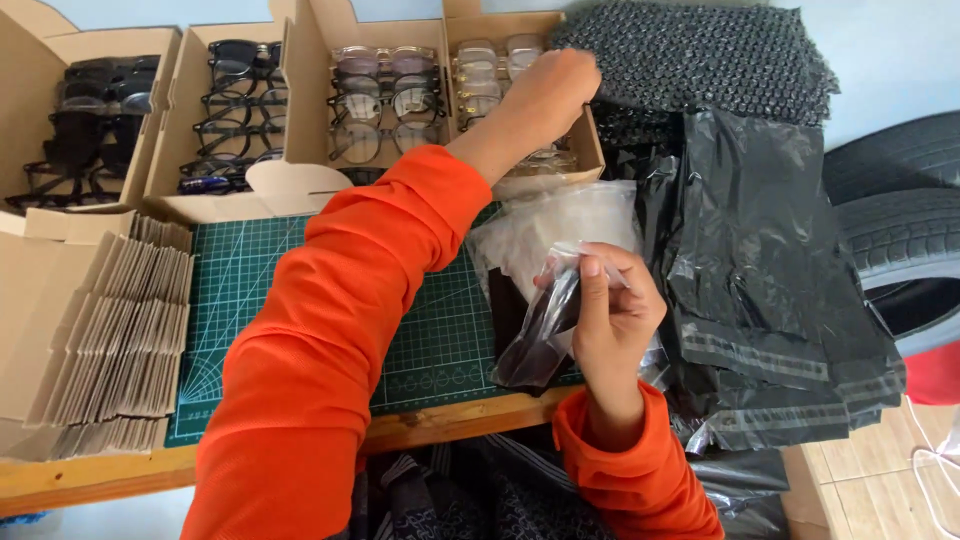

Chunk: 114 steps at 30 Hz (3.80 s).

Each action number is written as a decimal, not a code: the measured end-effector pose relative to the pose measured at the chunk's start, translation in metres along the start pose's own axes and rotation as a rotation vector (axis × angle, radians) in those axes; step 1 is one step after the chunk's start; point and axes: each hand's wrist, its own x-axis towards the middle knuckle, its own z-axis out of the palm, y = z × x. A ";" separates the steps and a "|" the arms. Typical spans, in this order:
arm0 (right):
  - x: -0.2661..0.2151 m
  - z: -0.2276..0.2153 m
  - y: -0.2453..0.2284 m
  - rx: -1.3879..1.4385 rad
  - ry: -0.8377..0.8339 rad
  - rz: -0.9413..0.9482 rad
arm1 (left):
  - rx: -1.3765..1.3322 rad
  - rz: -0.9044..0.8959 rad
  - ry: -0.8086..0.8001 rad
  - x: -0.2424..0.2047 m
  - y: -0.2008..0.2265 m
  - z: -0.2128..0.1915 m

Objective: The person cleans a pair of sunglasses with a cloth, then places them into a small plastic bag. They wrap the bag in bubble wrap, place it inside a small cardboard box, and finally put the box into a black shipping bag.

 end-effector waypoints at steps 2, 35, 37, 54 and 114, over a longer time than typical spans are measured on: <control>0.000 0.000 0.001 -0.007 0.003 0.008 | -0.452 -0.178 0.070 -0.006 0.007 -0.040; -0.034 0.059 -0.016 0.276 -0.061 0.383 | -0.930 -1.047 0.432 -0.427 0.140 -0.228; -0.035 0.072 -0.030 0.209 -0.102 0.396 | -0.765 -0.986 0.355 -0.435 0.143 -0.229; -0.034 0.151 -0.033 -0.411 -1.037 -0.233 | -0.571 -0.557 -0.029 -0.447 0.128 -0.273; -0.069 0.087 0.005 -0.826 -0.565 -0.438 | -0.322 -0.528 0.145 -0.430 0.104 -0.235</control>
